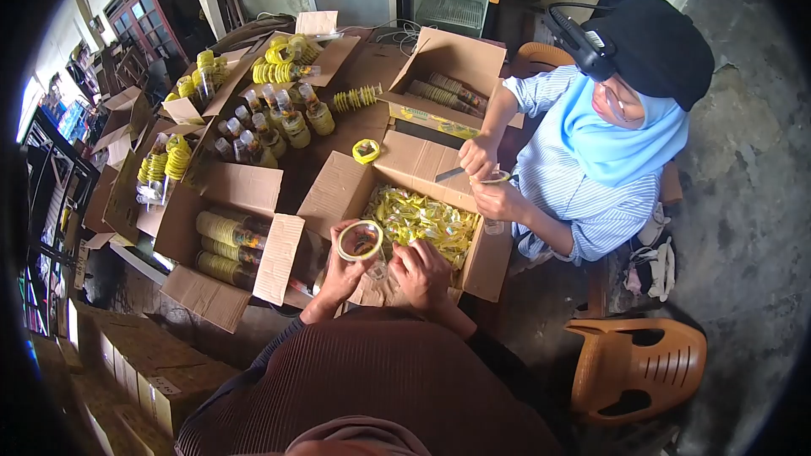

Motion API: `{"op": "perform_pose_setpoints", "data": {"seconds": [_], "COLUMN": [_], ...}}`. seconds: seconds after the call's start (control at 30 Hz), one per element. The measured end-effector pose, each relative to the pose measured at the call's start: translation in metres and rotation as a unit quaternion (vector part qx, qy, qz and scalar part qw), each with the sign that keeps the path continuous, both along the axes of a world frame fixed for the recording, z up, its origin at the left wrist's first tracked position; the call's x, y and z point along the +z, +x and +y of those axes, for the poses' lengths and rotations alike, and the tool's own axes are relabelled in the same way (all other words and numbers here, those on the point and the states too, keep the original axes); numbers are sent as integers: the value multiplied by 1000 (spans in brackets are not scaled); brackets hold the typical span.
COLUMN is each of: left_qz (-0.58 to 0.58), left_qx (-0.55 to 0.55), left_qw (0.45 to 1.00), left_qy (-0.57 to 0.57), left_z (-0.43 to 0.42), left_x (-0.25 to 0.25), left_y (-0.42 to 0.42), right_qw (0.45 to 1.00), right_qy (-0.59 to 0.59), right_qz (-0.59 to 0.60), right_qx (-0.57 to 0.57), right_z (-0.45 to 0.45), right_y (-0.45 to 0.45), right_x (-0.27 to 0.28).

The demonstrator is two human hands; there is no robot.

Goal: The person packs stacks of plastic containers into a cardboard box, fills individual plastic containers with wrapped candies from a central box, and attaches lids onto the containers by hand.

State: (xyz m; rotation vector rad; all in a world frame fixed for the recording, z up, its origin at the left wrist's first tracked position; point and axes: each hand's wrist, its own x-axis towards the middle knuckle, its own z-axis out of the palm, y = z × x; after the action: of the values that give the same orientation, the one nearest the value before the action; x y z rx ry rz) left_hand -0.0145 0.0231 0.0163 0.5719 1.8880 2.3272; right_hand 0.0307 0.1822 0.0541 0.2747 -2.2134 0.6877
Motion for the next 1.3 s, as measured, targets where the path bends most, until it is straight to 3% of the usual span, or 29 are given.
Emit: {"op": "perform_pose_setpoints", "data": {"seconds": [0.1, 0.2, 0.27, 0.53, 0.9, 1.0, 1.23, 1.3], "left_qz": [30, 38, -14, -45, -235, -245, -264, -200], "left_qx": [-81, -69, -60, -36, -130, -170, -171, -148], "left_qw": [996, 997, 997, 998, 946, 927, 928, 950], "left_qy": [8, -16, 46, 12, 179, 228, 199, 188], "left_z": [2, -1, -2, 3, -1, -2, -3, 0], "left_x": [5, 6, 14, 11, 11, 7, -4, 4], "left_y": [4, -2, -4, -5, -4, -4, -5, -3], "right_qw": [1000, 998, 996, 999, 1000, 1000, 1000, 1000], "right_qy": [-16, -61, -86, -46, 8, 18, 19, 18], "right_qz": [-25, -20, -5, -4, -11, -7, -3, -8], "right_qx": [-5, -3, -6, 13, -3, -1, -4, -11], "right_z": [2, 6, 8, 7, 7, 8, 12, 16], "right_y": [-4, -5, -1, -1, -4, -5, -4, -4], "right_x": [2, 0, 2, 1, -1, -5, -12, -15]}}
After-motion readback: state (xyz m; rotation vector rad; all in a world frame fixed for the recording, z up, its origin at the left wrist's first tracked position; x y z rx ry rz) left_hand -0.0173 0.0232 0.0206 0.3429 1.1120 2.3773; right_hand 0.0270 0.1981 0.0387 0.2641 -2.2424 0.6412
